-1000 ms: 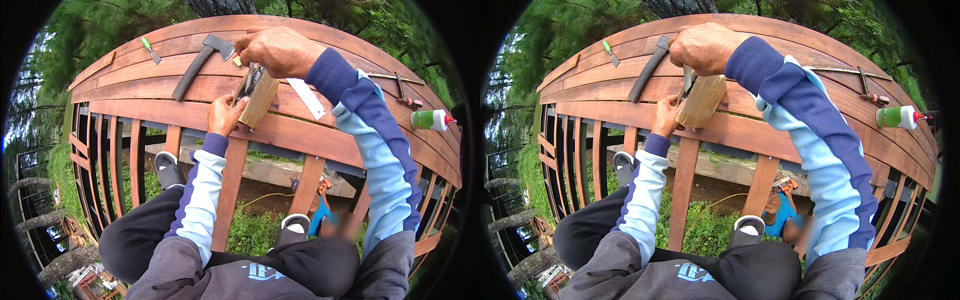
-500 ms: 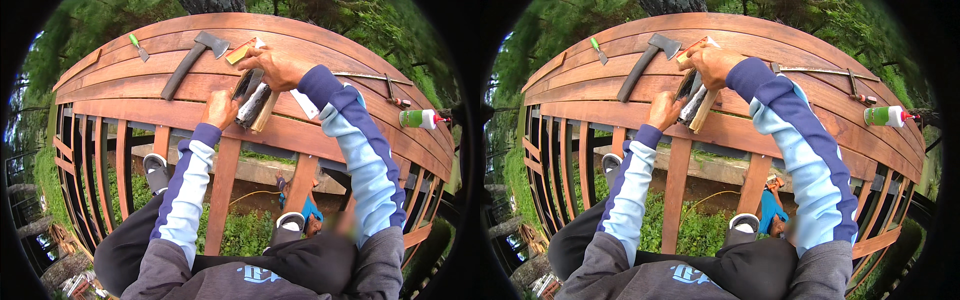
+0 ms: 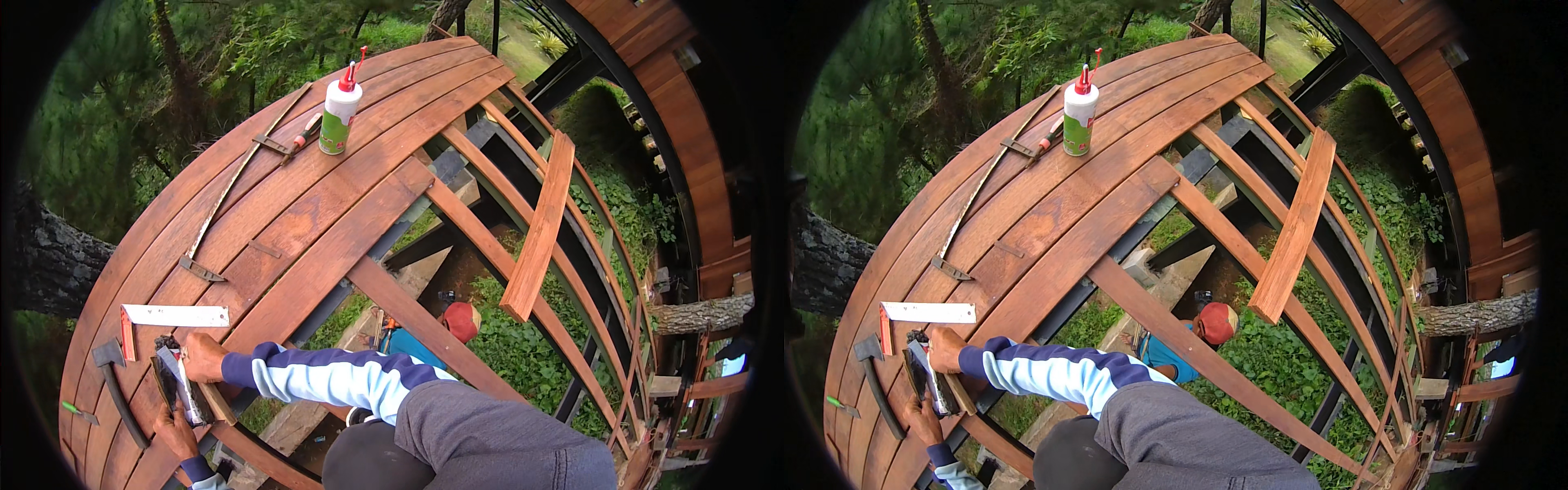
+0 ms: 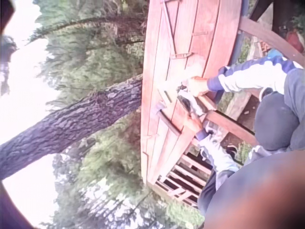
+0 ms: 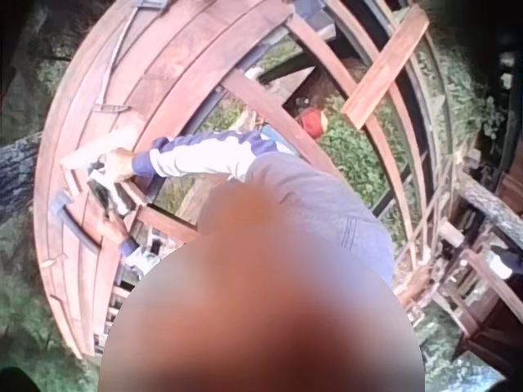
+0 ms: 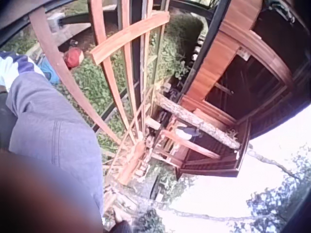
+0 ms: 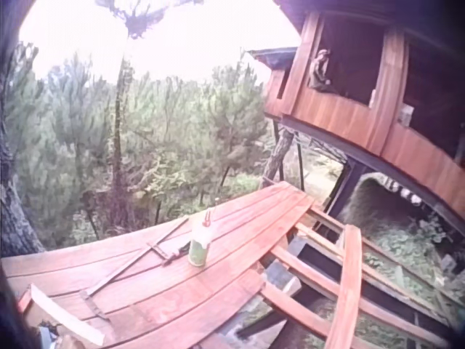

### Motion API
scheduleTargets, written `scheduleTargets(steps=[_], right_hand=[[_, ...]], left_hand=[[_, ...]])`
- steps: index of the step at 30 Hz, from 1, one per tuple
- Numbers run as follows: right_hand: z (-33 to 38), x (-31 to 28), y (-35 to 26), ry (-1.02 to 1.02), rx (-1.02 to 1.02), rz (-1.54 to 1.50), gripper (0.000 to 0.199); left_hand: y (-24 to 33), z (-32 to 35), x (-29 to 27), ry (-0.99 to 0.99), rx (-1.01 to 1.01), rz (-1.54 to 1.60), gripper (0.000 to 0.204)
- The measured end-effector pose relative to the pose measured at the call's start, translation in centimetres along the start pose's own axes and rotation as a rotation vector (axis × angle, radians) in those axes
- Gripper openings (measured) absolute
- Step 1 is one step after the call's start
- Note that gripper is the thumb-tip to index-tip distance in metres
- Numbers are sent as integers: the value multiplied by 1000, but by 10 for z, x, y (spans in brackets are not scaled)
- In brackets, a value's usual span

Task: The person aligns and secures wooden planks on a curved wooden frame using nails and a hammer. They repeatedly position planks, tap them into place, and drive nails to fasten them. Tools including a hammer, square, and glue are visible on the structure.

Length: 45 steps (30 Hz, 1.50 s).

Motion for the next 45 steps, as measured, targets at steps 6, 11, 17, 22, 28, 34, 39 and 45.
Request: scheduleTargets(steps=[6, 11, 17, 22, 28, 34, 39, 45], right_hand=[[72, -55, -34, 182, -322, -273, 19], [199, -160, -25, 474, -367, -187, 25], [335, -219, 43, 696, 147, -170, 23], [402, -168, 133, 1000, 487, -814, 18], [443, -114, 182, 1137, 680, -1281, 31], [466, -114, 238, 1361, 702, -1334, 28], [475, -120, 275, 1332, 689, -1280, 26], [478, -123, 335, 1375, 736, -1263, 30]], left_hand=[[82, 28, -34, -39, 18, 102, 8], [190, 76, -2, -184, 254, 10, 10], [286, 134, 111, -498, 570, 48, 16], [311, 180, 186, -757, 913, -267, 11], [310, 242, 262, -823, 1270, -540, 10], [296, 270, 321, -912, 1265, -378, 12], [283, 273, 349, -891, 1142, -302, 13], [269, 263, 348, -901, 975, -292, 34]])
Point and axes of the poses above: each hand's wrist, its own z-axis away from the middle knuckle, its own x-axis out of the palm, y = z × x, the point moved 10 cm from there along -z, towards the middle knuckle, and after that the axes turned 5 degrees about -x, right-handed, at the moved point
